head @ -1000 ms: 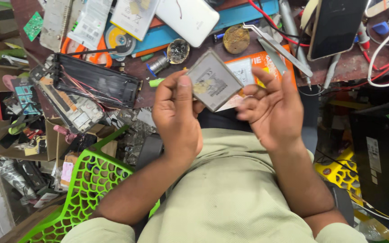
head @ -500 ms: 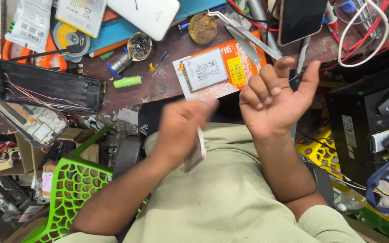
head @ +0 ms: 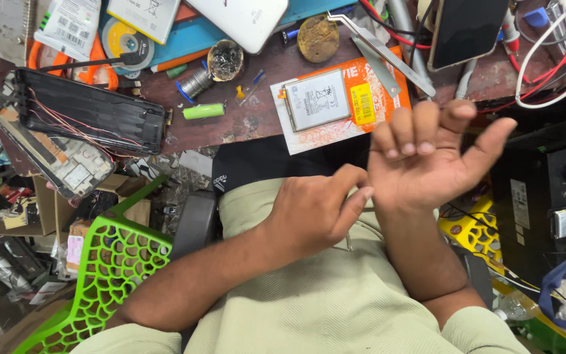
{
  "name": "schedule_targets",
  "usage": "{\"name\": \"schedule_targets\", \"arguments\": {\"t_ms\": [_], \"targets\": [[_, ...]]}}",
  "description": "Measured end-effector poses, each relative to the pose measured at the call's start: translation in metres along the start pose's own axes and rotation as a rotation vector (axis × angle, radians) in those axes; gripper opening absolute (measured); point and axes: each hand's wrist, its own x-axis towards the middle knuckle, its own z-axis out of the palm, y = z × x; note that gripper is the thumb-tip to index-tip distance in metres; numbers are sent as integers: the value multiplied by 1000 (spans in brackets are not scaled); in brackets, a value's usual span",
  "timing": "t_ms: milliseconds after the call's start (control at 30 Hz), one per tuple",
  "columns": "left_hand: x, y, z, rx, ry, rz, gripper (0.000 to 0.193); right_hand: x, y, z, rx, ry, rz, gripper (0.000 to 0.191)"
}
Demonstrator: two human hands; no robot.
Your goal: The person uses a metal prying tool and tweezers to remove a battery from a disassembled smartphone. They pry the battery out, lift it with tweezers, and set it aside on the workbench.
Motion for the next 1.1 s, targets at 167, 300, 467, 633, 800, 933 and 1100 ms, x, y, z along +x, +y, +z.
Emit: {"name": "schedule_targets", "arguments": {"t_ms": [167,300,467,633,800,933,1100], "targets": [[4,-20,-10,-138,195,-266,26,3,-6,2,-346,20,-230,48],[15,-42,-19,-454,514,-326,27,-2,5,10,-750,-51,113,40],[17,-45,-23,-614,643,-323,21,-15,18,23,-1194,-428,371,43],[15,-39,-34,-417,622,-245,25,1,-2,12,-913,-76,315,28],[22,-42,-41,-504,629,-238,22,15,-21,-9,-436,81,368,32],[25,-42,-33,-486,548,-329,25,13,-23,-15,-29,105,564,42],[18,-31,-31,-360,400,-268,23,4,-19,-11,288,-102,602,45]]}}
